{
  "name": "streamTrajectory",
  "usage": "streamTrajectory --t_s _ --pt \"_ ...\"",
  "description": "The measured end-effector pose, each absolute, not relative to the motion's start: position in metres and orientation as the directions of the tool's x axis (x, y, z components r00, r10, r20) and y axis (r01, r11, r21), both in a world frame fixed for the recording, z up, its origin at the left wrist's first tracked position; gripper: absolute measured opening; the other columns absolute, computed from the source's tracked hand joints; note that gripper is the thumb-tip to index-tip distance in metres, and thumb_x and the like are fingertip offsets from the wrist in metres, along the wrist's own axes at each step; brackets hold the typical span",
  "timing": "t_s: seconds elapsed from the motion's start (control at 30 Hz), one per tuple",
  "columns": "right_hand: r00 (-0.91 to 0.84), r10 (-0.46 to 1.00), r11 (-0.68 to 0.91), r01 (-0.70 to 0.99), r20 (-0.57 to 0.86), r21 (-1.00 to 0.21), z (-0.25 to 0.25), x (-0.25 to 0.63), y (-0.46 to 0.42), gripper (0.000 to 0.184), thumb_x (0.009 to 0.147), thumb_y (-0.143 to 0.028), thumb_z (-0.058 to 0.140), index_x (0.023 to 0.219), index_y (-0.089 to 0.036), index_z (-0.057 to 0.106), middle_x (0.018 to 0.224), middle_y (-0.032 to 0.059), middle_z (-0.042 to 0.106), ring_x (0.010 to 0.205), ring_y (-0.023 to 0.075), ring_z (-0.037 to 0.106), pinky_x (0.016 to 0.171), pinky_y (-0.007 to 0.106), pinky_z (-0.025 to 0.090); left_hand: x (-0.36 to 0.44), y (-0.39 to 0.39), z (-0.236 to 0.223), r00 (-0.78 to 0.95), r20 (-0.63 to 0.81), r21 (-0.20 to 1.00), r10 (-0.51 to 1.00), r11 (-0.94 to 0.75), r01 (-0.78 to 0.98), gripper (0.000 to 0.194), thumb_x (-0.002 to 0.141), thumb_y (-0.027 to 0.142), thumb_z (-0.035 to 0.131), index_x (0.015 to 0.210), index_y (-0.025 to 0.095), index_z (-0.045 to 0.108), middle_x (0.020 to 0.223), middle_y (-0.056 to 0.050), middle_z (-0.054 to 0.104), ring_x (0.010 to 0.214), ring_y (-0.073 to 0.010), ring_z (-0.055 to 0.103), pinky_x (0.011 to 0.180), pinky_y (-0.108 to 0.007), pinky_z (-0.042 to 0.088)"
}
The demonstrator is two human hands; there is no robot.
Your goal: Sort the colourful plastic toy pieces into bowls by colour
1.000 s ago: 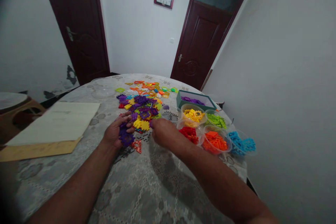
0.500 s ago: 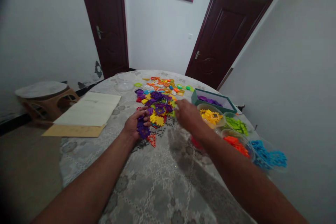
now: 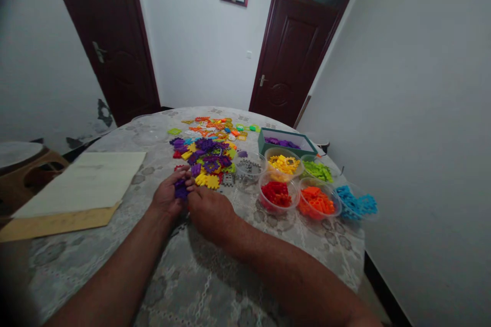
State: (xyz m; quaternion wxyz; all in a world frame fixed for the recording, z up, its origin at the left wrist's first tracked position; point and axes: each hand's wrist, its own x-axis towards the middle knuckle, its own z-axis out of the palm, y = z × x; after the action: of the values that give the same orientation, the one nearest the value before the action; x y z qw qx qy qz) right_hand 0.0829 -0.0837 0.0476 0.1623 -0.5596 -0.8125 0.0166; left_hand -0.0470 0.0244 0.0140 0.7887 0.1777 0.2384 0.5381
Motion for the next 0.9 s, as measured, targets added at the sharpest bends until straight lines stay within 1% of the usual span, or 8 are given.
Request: streamTrajectory --t_s 0.13,0.23,0.4,0.53,0.63,0.7,0.83,0.9 --pt "-0.189 0.953 0.281 0.845 0.238 -0.455 0.082 0.110 -0.089 0.019 0.102 -0.019 0.059 0.116 -0.020 0.072 0.107 0.0064 0.078 0.097 0.0198 0.072 0.089 0.029 0.054 -0.044 0.022 0.014 0.307 -0.176 0.574 0.935 0.351 -0.740 0.019 0.083 0.011 0.074 0.099 0.017 0.065 0.077 0.003 0.060 0.053 -0.0076 0.054 0.043 -0.018 0.044" --pt "-0.078 0.973 0.193 0.788 0.217 -0.585 0.105 0.150 -0.076 0.022 0.100 -0.020 0.061 0.118 -0.022 0.074 0.093 0.0017 0.078 0.082 0.0162 0.071 0.081 0.027 0.052 -0.043 0.020 0.016 0.338 -0.198 0.605 0.920 0.386 -0.696 0.020 0.087 0.022 0.080 0.100 0.017 0.065 0.076 0.004 0.057 0.050 -0.0067 0.050 0.040 -0.017 0.039" --pt "0.207 0.944 -0.050 0.862 0.259 -0.505 0.130 0.242 -0.028 0.030 0.096 -0.019 0.059 0.121 -0.016 0.075 0.084 0.0037 0.078 0.075 0.0175 0.070 0.078 0.028 0.052 -0.047 0.014 0.020 0.491 -0.235 0.590 0.839 0.524 -0.614 0.049 0.096 0.062 0.067 0.107 0.014 0.067 0.078 0.000 0.059 0.050 -0.0099 0.052 0.038 -0.019 0.036" --pt "0.361 0.764 -0.188 0.918 0.536 -0.350 0.143 0.302 0.003 0.043 0.096 -0.022 0.055 0.136 -0.011 0.068 0.114 0.0155 0.078 0.101 0.0260 0.071 0.097 0.037 0.052 -0.049 0.012 0.019 0.570 -0.210 0.576 0.794 0.572 -0.584 0.063 0.100 0.072 0.049 0.112 0.013 0.068 0.083 -0.006 0.064 0.053 -0.0132 0.056 0.040 -0.022 0.038" --pt "0.296 0.714 -0.173 0.953 0.634 -0.250 0.142 0.311 0.008 0.053 0.094 -0.019 0.053 0.144 -0.006 0.061 0.133 0.0230 0.070 0.120 0.0319 0.065 0.109 0.045 0.047 -0.049 0.010 0.019 0.601 -0.210 0.576 0.771 0.594 -0.561 0.064 0.101 0.071 0.046 0.117 0.012 0.068 0.086 -0.009 0.067 0.054 -0.0146 0.057 0.040 -0.022 0.038" --pt "0.192 0.754 -0.077 0.976 0.628 -0.205 0.135 0.293 0.002 0.051 0.094 -0.018 0.052 0.143 -0.007 0.062 0.135 0.0233 0.068 0.121 0.0317 0.064 0.111 0.047 0.046 -0.048 0.008 0.020 0.617 -0.213 0.580 0.758 0.606 -0.544 0.063 0.102 0.069 0.046 0.119 0.012 0.067 0.085 -0.010 0.068 0.054 -0.0152 0.058 0.040 -0.022 0.037" --pt "-0.083 0.863 0.216 0.952 0.498 -0.216 0.113 0.214 -0.029 0.041 0.100 -0.018 0.053 0.139 -0.014 0.063 0.131 0.0176 0.070 0.112 0.0252 0.068 0.107 0.041 0.050 -0.046 0.005 0.023 0.641 -0.210 0.595 0.738 0.617 -0.515 0.062 0.103 0.068 0.046 0.122 0.013 0.067 0.085 -0.011 0.069 0.054 -0.0155 0.059 0.040 -0.020 0.037" --pt "-0.214 0.889 0.330 0.912 0.405 -0.243 0.104 0.170 -0.047 0.039 0.103 -0.019 0.053 0.141 -0.018 0.061 0.134 0.0141 0.069 0.118 0.0223 0.066 0.107 0.037 0.050 -0.045 0.004 0.023 0.648 -0.211 0.606 0.732 0.618 -0.501 0.061 0.102 0.069 0.049 0.122 0.014 0.067 0.085 -0.012 0.071 0.054 -0.0163 0.061 0.039 -0.020 0.037"
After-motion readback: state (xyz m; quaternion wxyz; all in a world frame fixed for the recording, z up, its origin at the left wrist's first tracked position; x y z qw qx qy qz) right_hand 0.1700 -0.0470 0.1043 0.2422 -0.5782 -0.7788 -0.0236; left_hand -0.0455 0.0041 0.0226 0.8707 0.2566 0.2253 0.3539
